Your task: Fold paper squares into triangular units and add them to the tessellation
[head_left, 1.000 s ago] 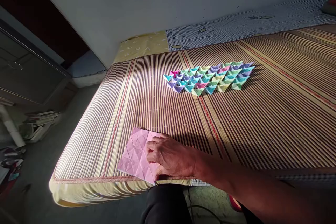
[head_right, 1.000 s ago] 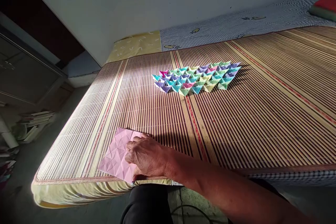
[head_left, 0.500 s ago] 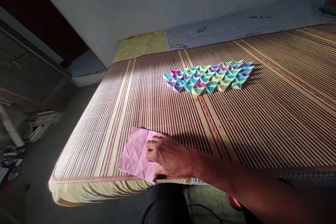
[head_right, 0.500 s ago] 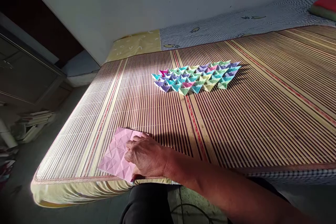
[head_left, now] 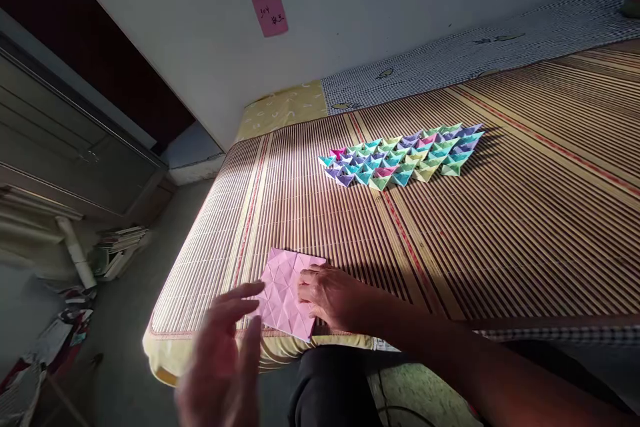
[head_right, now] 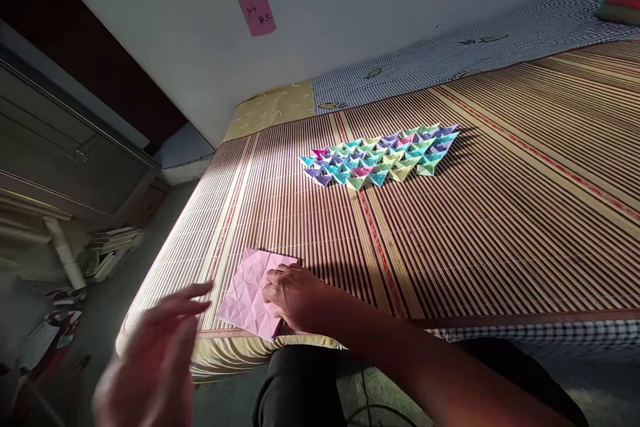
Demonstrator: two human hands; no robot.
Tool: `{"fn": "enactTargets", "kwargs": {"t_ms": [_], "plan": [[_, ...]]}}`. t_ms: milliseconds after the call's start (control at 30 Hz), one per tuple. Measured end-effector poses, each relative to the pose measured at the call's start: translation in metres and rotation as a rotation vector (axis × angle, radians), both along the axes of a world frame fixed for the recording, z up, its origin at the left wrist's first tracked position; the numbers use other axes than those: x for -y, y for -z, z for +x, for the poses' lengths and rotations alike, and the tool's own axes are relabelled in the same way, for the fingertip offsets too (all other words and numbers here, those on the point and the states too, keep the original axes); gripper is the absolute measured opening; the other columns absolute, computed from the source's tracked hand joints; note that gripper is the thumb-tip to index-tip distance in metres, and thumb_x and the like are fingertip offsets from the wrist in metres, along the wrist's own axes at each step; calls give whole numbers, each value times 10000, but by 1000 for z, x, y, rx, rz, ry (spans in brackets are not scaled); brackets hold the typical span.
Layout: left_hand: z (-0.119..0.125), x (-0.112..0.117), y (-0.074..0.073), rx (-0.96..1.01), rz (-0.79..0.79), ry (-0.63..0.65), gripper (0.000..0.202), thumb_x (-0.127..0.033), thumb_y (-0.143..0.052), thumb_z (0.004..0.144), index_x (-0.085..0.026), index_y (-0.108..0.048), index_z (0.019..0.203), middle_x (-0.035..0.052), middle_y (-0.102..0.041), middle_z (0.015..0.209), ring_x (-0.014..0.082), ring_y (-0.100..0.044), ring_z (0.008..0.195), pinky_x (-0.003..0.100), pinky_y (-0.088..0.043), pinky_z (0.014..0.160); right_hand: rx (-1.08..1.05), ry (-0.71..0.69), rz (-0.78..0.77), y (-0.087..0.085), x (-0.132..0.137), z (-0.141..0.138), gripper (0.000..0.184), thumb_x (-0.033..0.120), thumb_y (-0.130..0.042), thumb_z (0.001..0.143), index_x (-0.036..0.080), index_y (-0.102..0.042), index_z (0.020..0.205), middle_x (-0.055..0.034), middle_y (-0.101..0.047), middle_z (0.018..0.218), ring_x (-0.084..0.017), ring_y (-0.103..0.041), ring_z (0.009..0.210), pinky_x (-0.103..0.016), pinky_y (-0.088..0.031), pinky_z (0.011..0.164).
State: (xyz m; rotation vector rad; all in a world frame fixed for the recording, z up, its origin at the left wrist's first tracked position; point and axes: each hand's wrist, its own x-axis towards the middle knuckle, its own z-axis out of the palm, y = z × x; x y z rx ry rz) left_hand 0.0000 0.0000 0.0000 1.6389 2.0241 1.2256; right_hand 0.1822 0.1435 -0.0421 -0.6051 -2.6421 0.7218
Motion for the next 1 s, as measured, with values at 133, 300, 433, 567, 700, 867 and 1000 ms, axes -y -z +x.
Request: {"fn": "enactTargets", "kwargs": {"t_ms": [133, 300, 433, 567, 700, 867, 1000], "plan": [[5, -17, 28, -13, -186, 97, 356, -465, -723, 824, -280, -722, 1128, 90, -703, 1271, 363, -633, 1232, 554, -531, 1031, -75, 133, -85, -3, 16, 16, 80, 68, -668, 900, 143, -688, 916, -75, -681, 1000, -207, -632, 990, -319, -485, 895], [18, -34, 47, -130, -135, 76, 358, -450, -656, 890, -258, -679, 1192, 126, -630, 1354, 354, -573, 1294, 573, -468, 1076, -141, 376, -112, 9, 26, 35, 196, 14, -641, 894, 153, -693, 1021, -87, -668, 1115, -230, -623, 1074, -366, -495, 959], [31, -72, 56, -282, -108, 89, 470, -442, -695, 856, -196, -620, 1248, 176, -627, 1312, 379, -569, 1251, 584, -471, 1038, -205, 466, -94, 20, 20, 43, 214, -36, -600, 884, 148, -680, 960, -93, -653, 1096, -233, -615, 1087, -366, -510, 956], [32, -92, 67, -377, -142, 64, 467, -421, -714, 829, -194, -612, 1225, 162, -665, 1223, 390, -591, 1155, 593, -481, 984, -213, 455, -93, 24, 15, 45, 176, -17, -643, 871, 157, -662, 883, -75, -657, 1055, -234, -623, 1047, -373, -523, 937], [26, -92, 64, -307, -185, 52, 352, -456, -651, 867, -221, -631, 1129, 130, -678, 1160, 353, -629, 1090, 558, -503, 954, -240, 409, -106, 23, 15, 50, 185, -22, -644, 871, 161, -664, 892, -67, -655, 1055, -223, -626, 1038, -369, -527, 937], [24, -93, 58, -261, -223, 29, 491, -513, -696, 807, -221, -610, 1193, 120, -683, 1126, 351, -649, 1062, 553, -524, 930, -265, 384, -122, 25, 14, 54, 180, -26, -651, 865, 151, -668, 895, -77, -658, 1082, -231, -625, 1077, -377, -522, 965], [23, -95, 60, -304, -200, 19, 534, -481, -716, 775, -202, -614, 1219, 157, -684, 1192, 369, -647, 1116, 554, -532, 923, -286, 367, -110, 28, 12, 54, 176, -22, -639, 873, 148, -670, 904, -85, -664, 1088, -231, -625, 1076, -374, -521, 962]]}}
